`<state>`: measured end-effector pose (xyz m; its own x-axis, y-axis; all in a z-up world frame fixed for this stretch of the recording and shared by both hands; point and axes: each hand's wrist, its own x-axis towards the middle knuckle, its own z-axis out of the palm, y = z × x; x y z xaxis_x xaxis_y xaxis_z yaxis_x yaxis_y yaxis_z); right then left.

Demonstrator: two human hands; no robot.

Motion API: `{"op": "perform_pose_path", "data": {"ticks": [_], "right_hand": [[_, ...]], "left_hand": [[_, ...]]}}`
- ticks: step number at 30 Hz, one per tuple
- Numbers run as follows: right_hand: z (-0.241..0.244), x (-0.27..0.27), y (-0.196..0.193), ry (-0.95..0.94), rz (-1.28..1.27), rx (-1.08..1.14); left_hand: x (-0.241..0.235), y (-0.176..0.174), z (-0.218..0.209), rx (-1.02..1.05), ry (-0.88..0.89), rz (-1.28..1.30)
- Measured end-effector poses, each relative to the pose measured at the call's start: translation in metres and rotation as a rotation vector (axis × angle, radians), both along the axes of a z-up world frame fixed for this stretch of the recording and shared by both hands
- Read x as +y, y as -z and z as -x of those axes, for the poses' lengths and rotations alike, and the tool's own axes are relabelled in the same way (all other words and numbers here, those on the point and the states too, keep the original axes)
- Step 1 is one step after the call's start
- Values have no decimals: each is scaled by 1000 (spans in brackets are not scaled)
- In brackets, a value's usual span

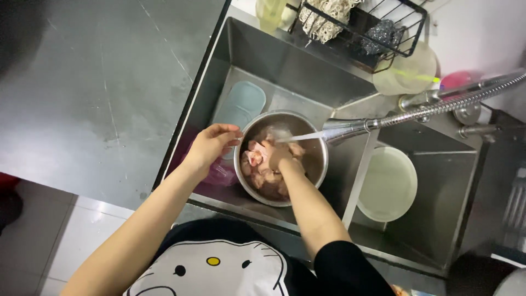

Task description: The person carries a pot to the stove, then washes raw chicken pieces in a metal bowl under running tap water in the sink, rubbing the pieces by hand. They take a plastic bag of white powder, cut it open with scissors, pour some into a small bowl, and tie the bag closed.

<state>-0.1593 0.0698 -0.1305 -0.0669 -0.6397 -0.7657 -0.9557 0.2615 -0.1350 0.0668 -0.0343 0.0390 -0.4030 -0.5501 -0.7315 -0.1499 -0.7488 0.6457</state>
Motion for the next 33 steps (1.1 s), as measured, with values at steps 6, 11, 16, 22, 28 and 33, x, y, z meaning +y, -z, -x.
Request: {"op": "perform_pose_path", "data": {"ticks": [6,11,16,22,28,33], "right_hand": [[74,44,65,511,114,-507],[108,44,4,820,79,-730],[96,39,-74,1072,-39,-773],[111,50,-92,1161,46,-984],[107,47,-34,1004,430,-824],[27,31,-15,562,238,-413]], "left_hand": [[2,-16,-4,-9,-3,-19],[-2,-11,-5,-11,3,-13],[1,4,0,6,3,-20],[3,11,4,30,18,-9],[7,11,1,-9,40,-11],[9,5,-2,-13,27,-23]]}}
